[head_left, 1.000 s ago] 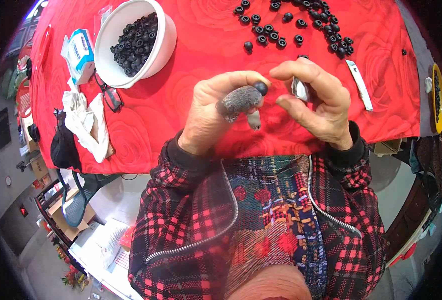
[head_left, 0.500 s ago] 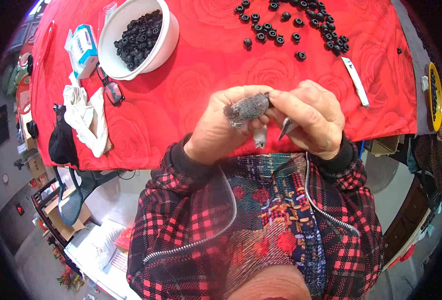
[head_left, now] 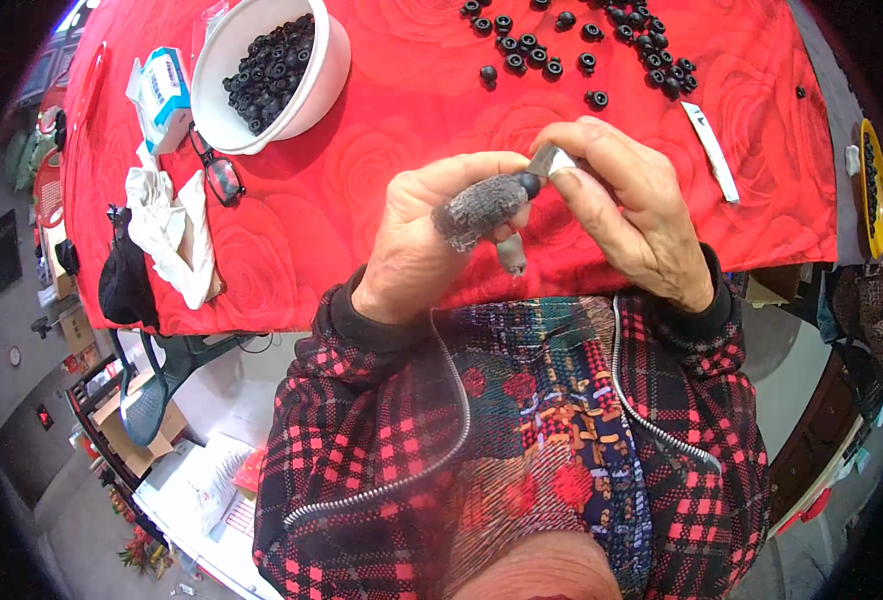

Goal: The person holds small black beads in their left hand and uses a small white tool to scrape or sharpen the surface of each bead. They pick up a bead, work on it with the tool, and place it on the red tablecloth, repeating this process for multiple beads.

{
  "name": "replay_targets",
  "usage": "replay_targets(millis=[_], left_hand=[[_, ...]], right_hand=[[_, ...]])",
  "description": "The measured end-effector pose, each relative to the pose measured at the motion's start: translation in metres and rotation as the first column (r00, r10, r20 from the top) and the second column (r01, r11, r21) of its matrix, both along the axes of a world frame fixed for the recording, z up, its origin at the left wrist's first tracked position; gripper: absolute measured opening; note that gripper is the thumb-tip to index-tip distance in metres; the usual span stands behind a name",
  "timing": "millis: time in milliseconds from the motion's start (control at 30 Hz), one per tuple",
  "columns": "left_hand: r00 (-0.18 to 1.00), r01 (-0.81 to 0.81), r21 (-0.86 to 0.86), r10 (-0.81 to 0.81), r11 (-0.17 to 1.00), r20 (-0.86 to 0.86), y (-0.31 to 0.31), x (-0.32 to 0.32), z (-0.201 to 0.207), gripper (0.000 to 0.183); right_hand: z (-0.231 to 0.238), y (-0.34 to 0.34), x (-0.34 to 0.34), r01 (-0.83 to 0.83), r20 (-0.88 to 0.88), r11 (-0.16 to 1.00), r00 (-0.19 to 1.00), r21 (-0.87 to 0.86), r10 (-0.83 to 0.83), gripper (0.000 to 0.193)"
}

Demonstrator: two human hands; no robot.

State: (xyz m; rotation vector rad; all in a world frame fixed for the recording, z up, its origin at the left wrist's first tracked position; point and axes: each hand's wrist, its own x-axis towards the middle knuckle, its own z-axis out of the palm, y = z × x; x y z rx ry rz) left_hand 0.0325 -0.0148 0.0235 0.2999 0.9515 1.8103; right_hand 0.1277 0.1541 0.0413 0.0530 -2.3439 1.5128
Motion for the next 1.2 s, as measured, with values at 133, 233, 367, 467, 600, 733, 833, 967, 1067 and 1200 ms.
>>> replay_targets(millis=[133, 233, 367, 467, 600, 733, 833, 967, 1067, 1200], left_hand=[[1.000, -0.003, 0.008, 0.003, 1.000, -0.005, 0.001, -0.001, -0.003, 0.030], [1.000, 0.001, -0.031, -0.001, 1.000, 0.005, 0.002, -0.003, -0.004, 0.035], [1.000, 0.010, -0.015, -0.010, 1.000, 0.005, 0.003, -0.005, -0.005, 0.035], [1.000, 0.028, -0.022, -0.028, 0.999, -0.011, 0.004, -0.007, -0.004, 0.036], [0.999, 0.039, -0.032, -0.039, 0.999, 0.007, 0.004, -0.009, -0.005, 0.038], [0.997, 0.069, -0.019, -0.069, 0.997, 0.037, 0.003, -0.012, -0.008, 0.039], [0.997, 0.059, 0.019, -0.060, 0.998, 0.046, 0.004, -0.013, -0.008, 0.038], [0.999, 0.039, -0.028, -0.038, 0.999, 0.017, 0.003, -0.012, -0.007, 0.037], [0.999, 0.029, -0.034, -0.027, 0.999, 0.032, 0.003, -0.012, -0.009, 0.037], [0.999, 0.042, -0.031, -0.042, 0.999, 0.008, 0.003, -0.014, -0.011, 0.036]], right_hand=[[-0.003, 0.003, -0.002, -0.017, 0.018, 1.000, 1.000, -0.007, 0.017, 0.015], [-0.008, 0.005, -0.003, -0.015, 0.001, 1.000, 1.000, 0.007, 0.015, 0.015], [-0.011, 0.007, -0.004, -0.033, 0.010, 0.999, 0.999, -0.012, 0.033, 0.015], [-0.013, 0.008, -0.006, -0.031, -0.002, 0.999, 1.000, -0.034, 0.031, 0.015], [-0.013, 0.010, -0.008, -0.053, -0.008, 0.998, 0.999, -0.022, 0.053, 0.014], [-0.013, 0.010, -0.010, -0.058, -0.007, 0.998, 0.998, -0.015, 0.058, 0.013], [-0.016, 0.009, -0.010, -0.046, -0.020, 0.998, 0.999, -0.036, 0.045, 0.013], [-0.016, 0.009, -0.011, -0.050, -0.020, 0.998, 0.999, -0.033, 0.049, 0.013], [-0.017, 0.011, -0.011, -0.072, -0.015, 0.997, 0.997, -0.011, 0.072, 0.015], [-0.017, 0.011, -0.012, -0.043, -0.024, 0.999, 0.999, 0.011, 0.043, 0.012]])
